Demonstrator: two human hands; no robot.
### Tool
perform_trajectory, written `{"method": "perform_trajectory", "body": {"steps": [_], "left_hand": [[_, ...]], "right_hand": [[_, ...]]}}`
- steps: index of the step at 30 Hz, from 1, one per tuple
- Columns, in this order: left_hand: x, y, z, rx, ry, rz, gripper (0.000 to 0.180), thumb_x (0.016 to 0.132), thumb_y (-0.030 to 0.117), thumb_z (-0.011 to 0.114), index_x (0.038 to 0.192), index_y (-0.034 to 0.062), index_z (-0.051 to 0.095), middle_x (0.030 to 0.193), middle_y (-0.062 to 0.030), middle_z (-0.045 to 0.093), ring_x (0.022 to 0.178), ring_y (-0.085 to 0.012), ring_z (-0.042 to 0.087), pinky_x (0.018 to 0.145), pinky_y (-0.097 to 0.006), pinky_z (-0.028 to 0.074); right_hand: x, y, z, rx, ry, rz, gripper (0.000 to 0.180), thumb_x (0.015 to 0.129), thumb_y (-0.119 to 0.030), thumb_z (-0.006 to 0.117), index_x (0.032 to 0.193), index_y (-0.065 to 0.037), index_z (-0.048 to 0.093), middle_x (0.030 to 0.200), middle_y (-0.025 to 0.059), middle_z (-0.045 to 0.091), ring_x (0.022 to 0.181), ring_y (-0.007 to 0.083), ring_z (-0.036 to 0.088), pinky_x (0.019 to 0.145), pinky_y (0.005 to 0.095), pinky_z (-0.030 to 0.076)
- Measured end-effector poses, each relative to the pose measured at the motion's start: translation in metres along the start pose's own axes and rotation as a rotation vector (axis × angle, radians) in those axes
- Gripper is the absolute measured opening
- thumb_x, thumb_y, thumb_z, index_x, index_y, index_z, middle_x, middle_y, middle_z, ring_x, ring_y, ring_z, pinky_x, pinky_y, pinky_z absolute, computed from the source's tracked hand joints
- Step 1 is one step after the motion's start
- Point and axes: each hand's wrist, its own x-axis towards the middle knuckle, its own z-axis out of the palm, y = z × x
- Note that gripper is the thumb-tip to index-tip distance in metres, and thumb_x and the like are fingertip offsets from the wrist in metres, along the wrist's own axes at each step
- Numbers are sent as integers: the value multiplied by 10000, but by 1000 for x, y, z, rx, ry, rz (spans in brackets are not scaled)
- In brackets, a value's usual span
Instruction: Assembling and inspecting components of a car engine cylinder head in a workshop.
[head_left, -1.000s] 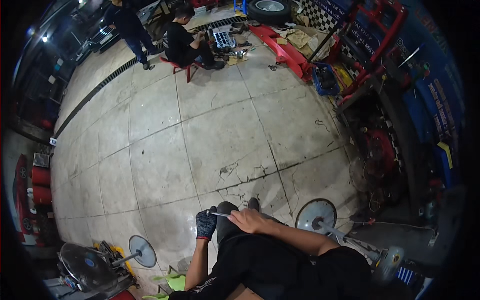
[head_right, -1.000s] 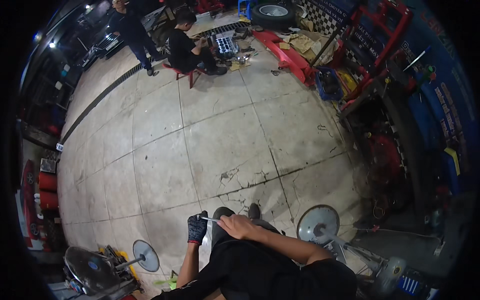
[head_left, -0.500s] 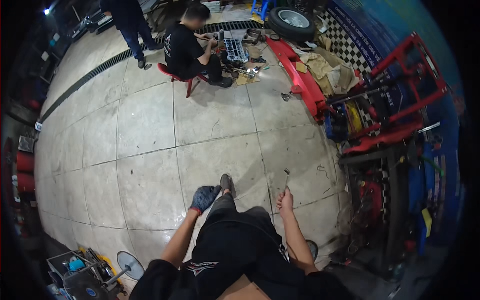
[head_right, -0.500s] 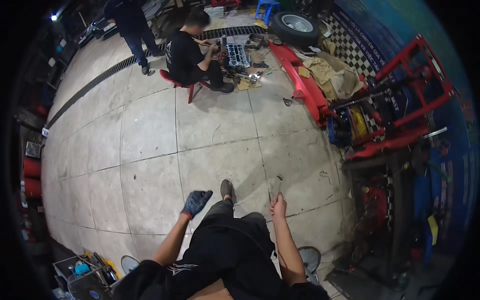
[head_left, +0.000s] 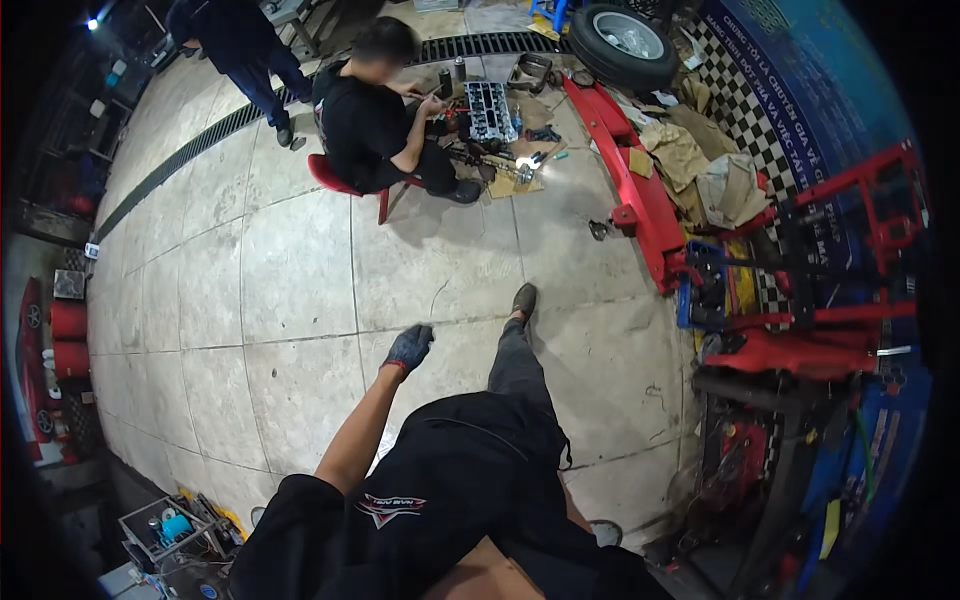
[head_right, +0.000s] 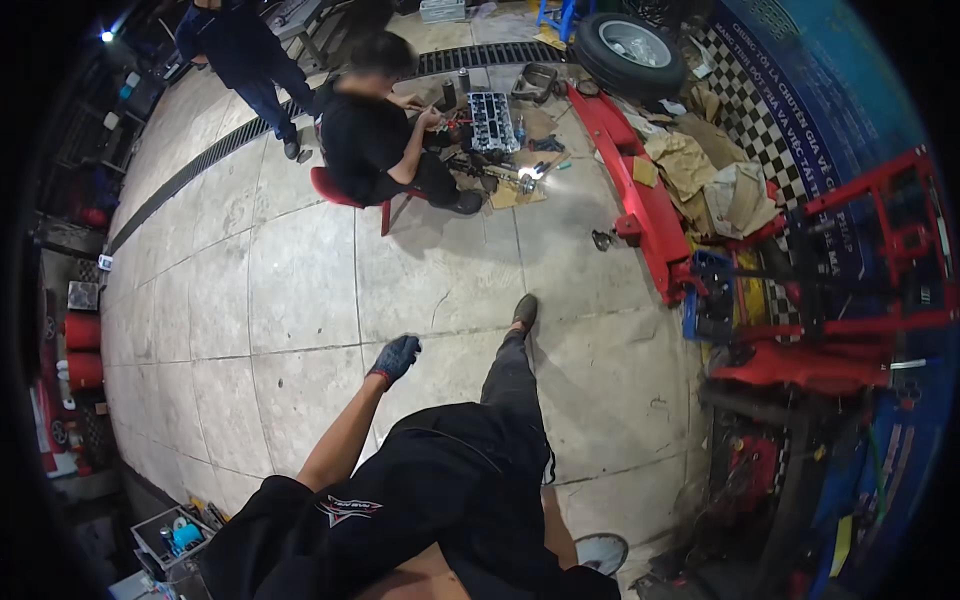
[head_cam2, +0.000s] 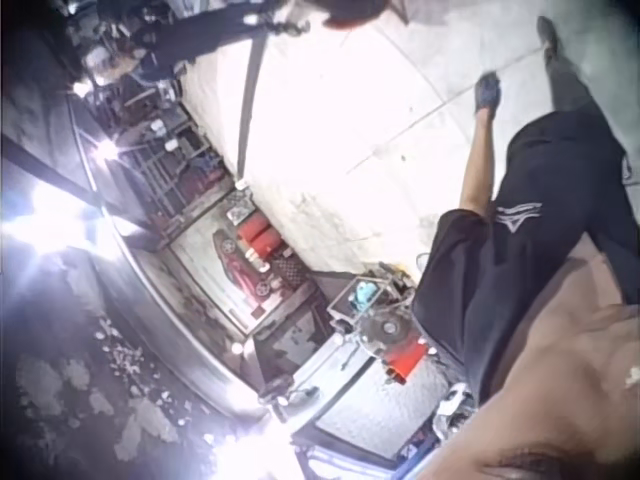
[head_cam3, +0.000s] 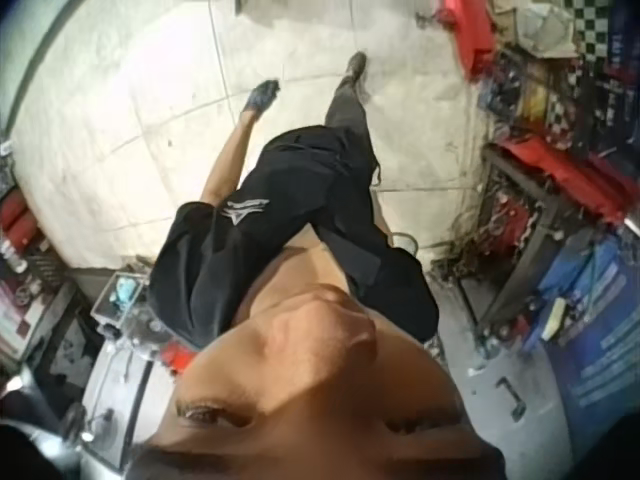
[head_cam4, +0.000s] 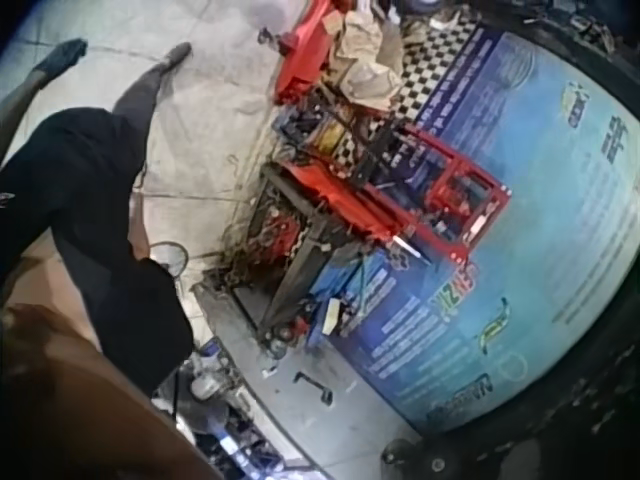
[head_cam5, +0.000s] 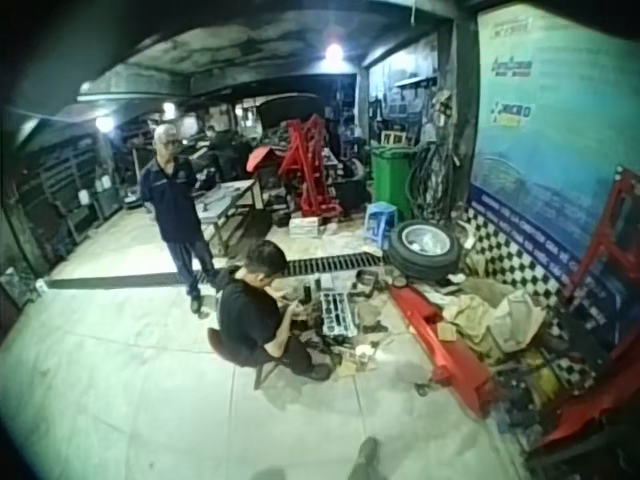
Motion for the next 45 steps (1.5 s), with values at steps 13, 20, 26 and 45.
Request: {"method": "perform_trajectory", "body": {"steps": [13,20,26,45], "left_hand": [[78,-24,-5,-50,-143,-659,277,863,253,488,764,40,634,728,-135,662,563,-203,617,494,-349,474],[231,29,-31,281,77,-368,418,848,423,471,867,54,666,933,-178,647,924,-351,593,813,-436,456],[369,69,-89,320,-75,-368,612,873,534,346,832,16,670,908,-213,638,922,-368,584,838,-449,433],[504,54,-148,135,-282,-492,430,822,460,503,830,80,705,927,-150,662,929,-322,604,858,-394,443]], "right_hand": [[268,-468,-52,557,-170,-205,136,807,-132,578,781,-6,624,619,6,533,483,133,473,434,305,349],[215,-661,-170,330,-44,-15,222,852,-185,536,792,18,603,706,67,575,629,125,539,540,283,427],[173,-782,-181,715,-251,-285,356,868,-236,543,1061,62,582,897,92,630,786,148,590,719,242,464],[219,-904,-200,659,-159,-258,251,862,-82,516,1056,71,564,923,64,623,739,132,601,676,246,499]]}}
